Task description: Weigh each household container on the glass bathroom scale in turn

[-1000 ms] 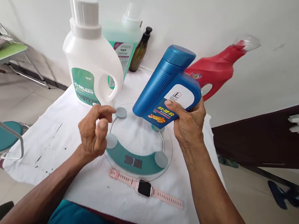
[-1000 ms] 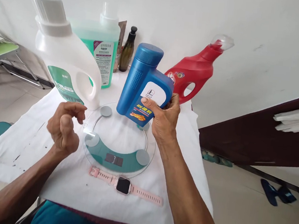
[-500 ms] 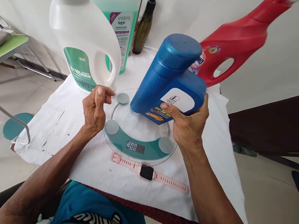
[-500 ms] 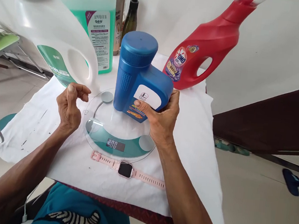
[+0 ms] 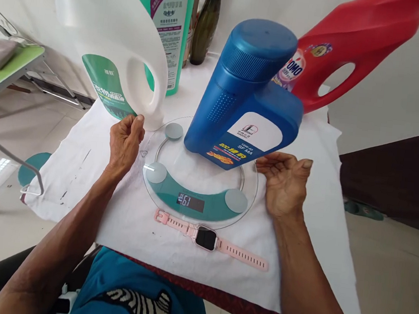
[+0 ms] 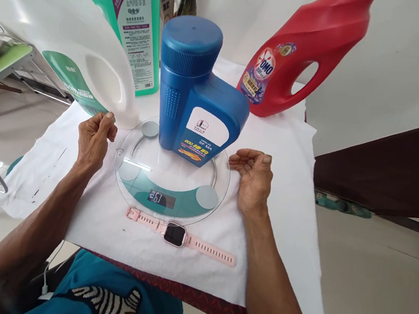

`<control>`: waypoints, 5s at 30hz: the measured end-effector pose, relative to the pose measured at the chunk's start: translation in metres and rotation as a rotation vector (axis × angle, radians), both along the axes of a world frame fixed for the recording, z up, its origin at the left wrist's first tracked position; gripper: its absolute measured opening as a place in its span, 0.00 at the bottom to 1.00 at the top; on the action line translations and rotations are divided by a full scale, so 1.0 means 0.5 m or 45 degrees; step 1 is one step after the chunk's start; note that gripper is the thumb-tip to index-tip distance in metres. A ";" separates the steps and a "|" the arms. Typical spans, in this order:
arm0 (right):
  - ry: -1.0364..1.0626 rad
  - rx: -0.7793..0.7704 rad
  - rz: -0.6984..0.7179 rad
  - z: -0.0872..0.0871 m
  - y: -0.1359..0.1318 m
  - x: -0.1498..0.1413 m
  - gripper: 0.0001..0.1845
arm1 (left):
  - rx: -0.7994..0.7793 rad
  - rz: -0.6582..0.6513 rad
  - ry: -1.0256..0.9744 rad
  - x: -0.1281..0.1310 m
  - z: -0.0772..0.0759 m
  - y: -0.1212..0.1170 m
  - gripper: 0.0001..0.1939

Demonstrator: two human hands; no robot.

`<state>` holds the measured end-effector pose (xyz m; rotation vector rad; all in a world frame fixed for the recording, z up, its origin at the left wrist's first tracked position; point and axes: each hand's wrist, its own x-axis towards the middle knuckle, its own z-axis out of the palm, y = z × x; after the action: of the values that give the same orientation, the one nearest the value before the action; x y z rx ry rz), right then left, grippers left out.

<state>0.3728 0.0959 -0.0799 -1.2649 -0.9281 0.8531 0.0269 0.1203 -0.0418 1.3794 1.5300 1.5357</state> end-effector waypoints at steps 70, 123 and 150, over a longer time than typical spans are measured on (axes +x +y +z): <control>0.047 0.347 -0.157 0.198 0.088 -0.064 0.34 | -0.300 0.112 -0.154 -0.003 -0.027 0.019 0.24; 0.020 0.280 0.900 0.213 0.522 -0.418 0.42 | -0.390 0.074 -0.189 0.003 -0.007 0.015 0.25; 0.048 0.389 0.259 0.216 0.419 -0.304 0.29 | -0.351 0.042 -0.132 -0.005 -0.025 0.020 0.26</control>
<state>0.2207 0.3056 0.0283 -0.8996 -1.1234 0.8516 0.0244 0.1303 -0.0544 1.1070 1.6360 1.3340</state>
